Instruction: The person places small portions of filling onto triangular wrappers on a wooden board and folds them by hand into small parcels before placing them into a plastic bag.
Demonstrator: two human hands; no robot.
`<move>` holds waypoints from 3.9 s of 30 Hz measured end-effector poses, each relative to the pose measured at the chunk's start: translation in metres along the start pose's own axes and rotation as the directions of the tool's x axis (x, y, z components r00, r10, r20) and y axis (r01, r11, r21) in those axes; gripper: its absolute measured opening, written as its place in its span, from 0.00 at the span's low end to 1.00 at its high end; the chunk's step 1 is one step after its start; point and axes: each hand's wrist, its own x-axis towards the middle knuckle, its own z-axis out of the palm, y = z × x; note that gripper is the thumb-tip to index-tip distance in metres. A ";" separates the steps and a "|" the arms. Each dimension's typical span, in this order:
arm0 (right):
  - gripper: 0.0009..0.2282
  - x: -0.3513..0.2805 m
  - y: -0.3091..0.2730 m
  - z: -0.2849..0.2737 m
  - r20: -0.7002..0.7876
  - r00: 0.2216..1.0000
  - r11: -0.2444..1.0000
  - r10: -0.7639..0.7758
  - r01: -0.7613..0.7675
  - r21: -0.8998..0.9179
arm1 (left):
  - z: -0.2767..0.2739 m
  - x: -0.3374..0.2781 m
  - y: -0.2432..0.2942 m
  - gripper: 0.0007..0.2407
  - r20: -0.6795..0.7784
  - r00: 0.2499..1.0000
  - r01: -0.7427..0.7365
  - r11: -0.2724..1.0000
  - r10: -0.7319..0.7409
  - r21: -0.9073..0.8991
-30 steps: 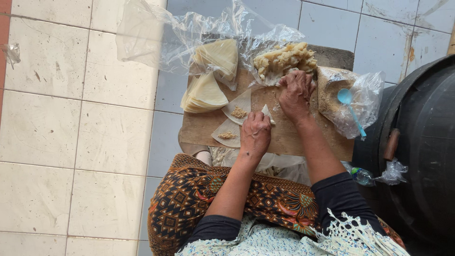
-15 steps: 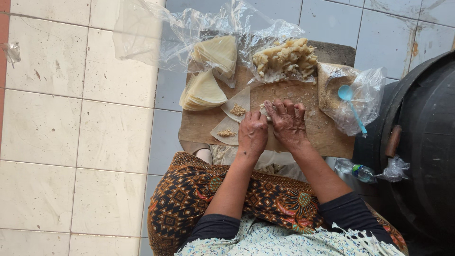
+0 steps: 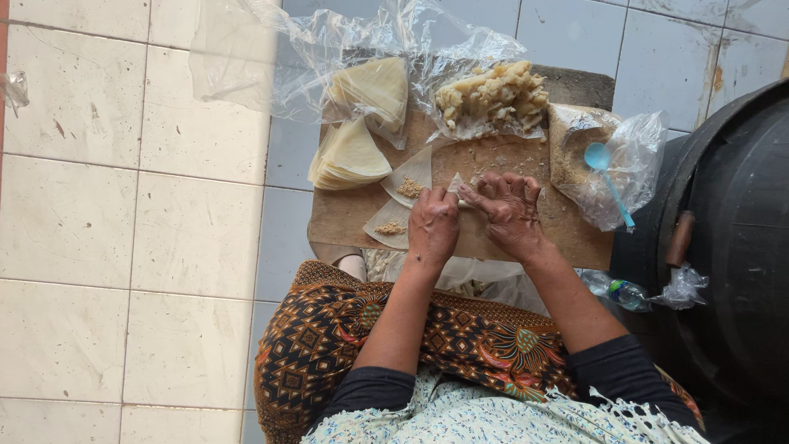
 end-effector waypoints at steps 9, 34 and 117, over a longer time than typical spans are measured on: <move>0.15 -0.011 -0.021 -0.006 -0.129 0.989 0.985 0.071 -0.049 0.168 | 0.005 0.011 -0.008 0.05 0.137 0.981 0.155 0.982 -0.140 -0.106; 0.16 -0.009 -0.033 0.009 -0.157 0.987 0.991 -0.019 -0.002 -0.137 | -0.001 -0.007 0.012 0.12 -0.057 0.998 0.004 0.983 0.007 0.182; 0.10 -0.152 -0.056 0.058 0.508 0.831 0.954 0.227 -0.296 0.058 | -0.080 -0.063 -0.071 0.08 -0.126 0.825 0.555 0.832 -0.550 -0.001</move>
